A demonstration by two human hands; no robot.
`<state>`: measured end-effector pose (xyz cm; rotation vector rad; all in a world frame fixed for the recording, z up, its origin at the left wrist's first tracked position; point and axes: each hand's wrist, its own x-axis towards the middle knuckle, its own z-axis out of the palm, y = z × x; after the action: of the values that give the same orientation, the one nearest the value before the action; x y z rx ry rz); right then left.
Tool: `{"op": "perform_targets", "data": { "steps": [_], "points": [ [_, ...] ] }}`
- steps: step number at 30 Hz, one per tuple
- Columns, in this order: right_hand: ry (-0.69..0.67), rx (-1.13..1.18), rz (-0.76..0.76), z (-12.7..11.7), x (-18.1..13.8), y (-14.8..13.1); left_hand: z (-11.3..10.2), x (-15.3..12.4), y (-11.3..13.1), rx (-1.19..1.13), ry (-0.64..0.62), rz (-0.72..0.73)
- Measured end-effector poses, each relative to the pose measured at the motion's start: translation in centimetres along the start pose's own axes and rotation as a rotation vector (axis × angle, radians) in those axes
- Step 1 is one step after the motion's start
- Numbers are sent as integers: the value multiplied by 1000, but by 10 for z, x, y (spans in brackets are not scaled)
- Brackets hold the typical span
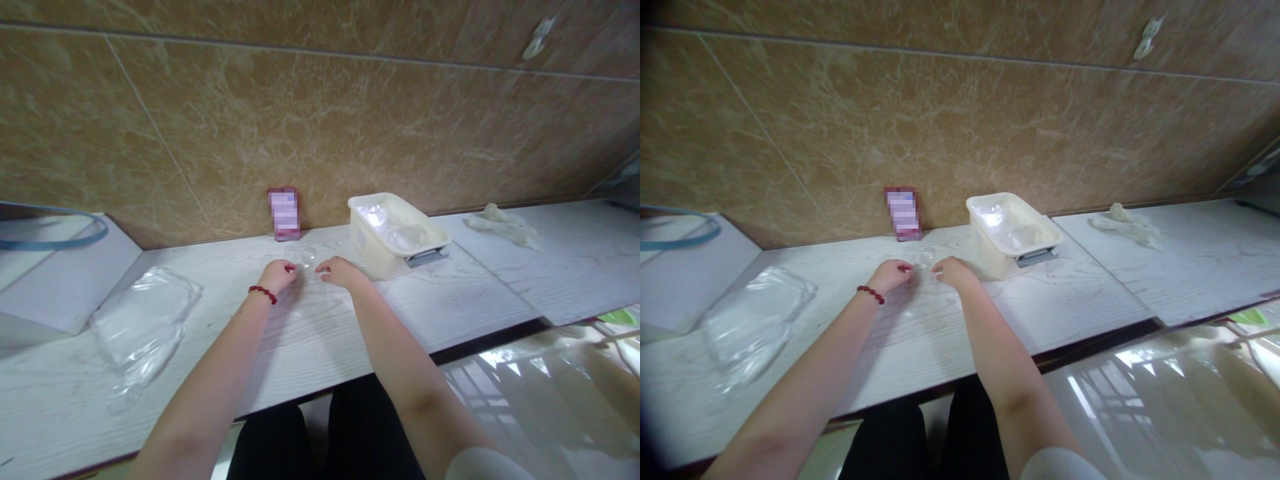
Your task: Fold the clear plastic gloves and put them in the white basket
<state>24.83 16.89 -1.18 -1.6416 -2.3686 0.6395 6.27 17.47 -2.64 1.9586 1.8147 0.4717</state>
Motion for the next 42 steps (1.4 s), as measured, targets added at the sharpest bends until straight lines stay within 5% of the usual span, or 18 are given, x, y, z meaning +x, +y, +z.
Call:
{"op": "perform_targets", "data": {
  "steps": [9,12,16,21,25,30,35,42],
  "points": [
    [-13,0,-10,0,0,3,-9,-4,-3,176,22,62],
    [-14,-20,-16,0,0,2,-6,-12,3,290,41,259],
    [-16,-27,-47,-2,-2,0,5,-27,18,331,-156,481],
    [-45,5,5,-4,-4,0,-2,-34,20,402,-239,371],
    [-41,-4,-28,-2,-2,3,-26,-42,7,374,-166,340],
    [-43,-41,-59,-1,-3,3,-48,-97,-17,222,-114,463],
    [-45,-68,-28,-9,-10,-5,-35,-151,-36,103,-174,484],
    [35,-81,-60,-20,-59,-13,-17,-153,-32,120,-8,425]
  ]
}}
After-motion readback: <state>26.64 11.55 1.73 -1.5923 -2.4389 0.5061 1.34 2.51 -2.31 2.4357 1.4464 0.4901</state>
